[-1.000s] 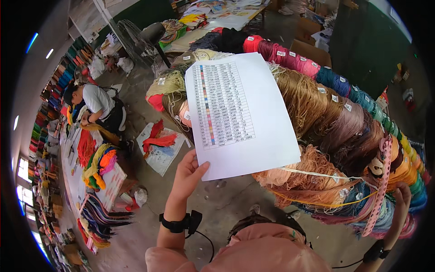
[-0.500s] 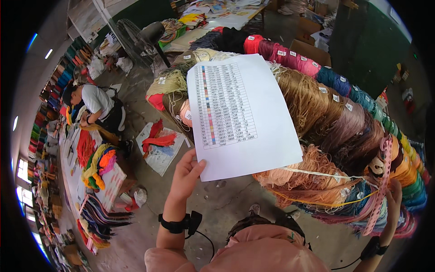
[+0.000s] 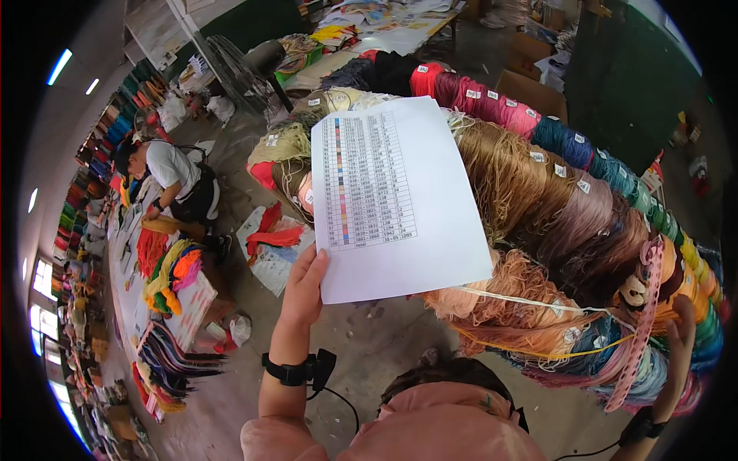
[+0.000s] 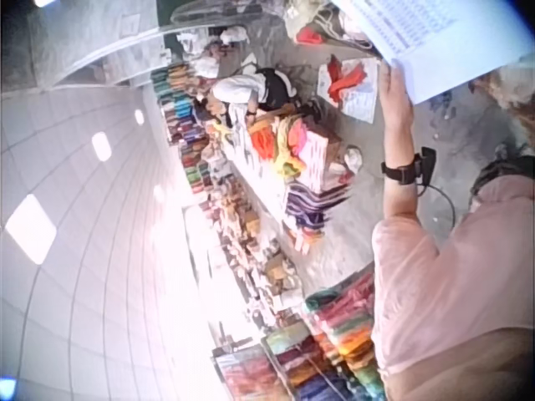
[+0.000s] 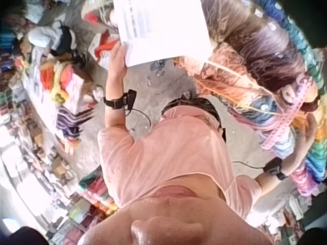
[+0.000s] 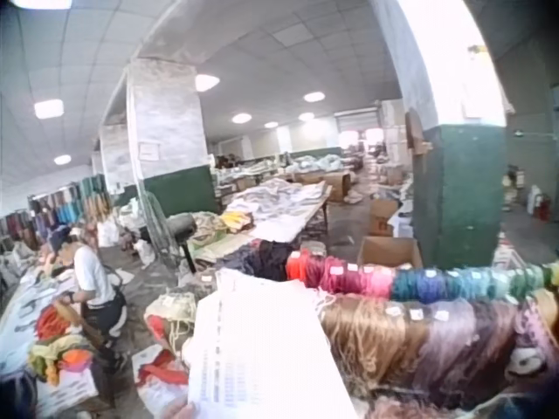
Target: The person pulls strands of thread from various bundles on a rack, compares them to a chart, and loops them through the holes of a pink organizer. They repeat this process for several different colors before placing the organizer and chart onto a table.
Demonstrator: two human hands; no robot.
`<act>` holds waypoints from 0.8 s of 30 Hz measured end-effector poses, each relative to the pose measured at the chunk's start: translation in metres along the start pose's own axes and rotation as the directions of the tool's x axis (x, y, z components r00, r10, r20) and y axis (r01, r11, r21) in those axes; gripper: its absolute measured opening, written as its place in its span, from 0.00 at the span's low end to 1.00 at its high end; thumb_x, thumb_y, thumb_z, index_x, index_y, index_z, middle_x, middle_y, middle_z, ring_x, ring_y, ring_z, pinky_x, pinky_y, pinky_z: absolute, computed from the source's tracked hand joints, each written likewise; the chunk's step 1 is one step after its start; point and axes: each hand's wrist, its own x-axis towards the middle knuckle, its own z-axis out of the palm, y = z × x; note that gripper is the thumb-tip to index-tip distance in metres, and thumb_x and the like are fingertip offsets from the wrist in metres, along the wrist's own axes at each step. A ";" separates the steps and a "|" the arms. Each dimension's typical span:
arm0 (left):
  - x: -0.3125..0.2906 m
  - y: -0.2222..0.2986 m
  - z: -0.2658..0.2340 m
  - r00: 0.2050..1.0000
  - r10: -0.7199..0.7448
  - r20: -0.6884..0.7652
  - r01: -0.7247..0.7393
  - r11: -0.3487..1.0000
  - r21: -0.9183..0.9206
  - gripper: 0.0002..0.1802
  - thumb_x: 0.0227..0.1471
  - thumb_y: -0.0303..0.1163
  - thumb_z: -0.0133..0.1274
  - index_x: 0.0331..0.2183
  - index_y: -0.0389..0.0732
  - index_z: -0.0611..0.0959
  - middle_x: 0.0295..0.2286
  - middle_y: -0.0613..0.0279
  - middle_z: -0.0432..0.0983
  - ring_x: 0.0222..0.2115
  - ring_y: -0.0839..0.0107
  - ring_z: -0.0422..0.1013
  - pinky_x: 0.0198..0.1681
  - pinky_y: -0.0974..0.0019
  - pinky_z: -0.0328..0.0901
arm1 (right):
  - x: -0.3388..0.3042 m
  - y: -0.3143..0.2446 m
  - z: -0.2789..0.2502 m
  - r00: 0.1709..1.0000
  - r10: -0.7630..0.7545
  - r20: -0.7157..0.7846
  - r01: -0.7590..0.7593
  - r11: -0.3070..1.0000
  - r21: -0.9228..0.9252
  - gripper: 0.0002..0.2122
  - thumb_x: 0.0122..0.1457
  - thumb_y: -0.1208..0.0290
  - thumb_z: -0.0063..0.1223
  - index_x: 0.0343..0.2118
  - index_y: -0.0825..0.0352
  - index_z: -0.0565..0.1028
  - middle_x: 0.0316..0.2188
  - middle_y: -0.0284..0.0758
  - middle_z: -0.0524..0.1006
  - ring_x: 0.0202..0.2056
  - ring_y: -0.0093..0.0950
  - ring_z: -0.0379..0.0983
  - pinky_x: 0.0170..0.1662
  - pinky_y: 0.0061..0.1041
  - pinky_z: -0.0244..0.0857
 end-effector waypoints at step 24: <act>0.104 0.082 -0.045 0.999 0.010 0.030 -0.026 0.812 0.583 0.11 0.43 0.22 0.43 0.33 0.31 0.70 0.29 0.60 0.71 0.28 0.79 0.66 0.32 0.77 0.59 | 0.180 -0.156 0.092 0.957 -0.042 0.287 0.006 0.992 0.124 0.09 0.46 0.73 0.48 0.31 0.69 0.69 0.30 0.30 0.68 0.34 0.18 0.63 0.37 0.17 0.58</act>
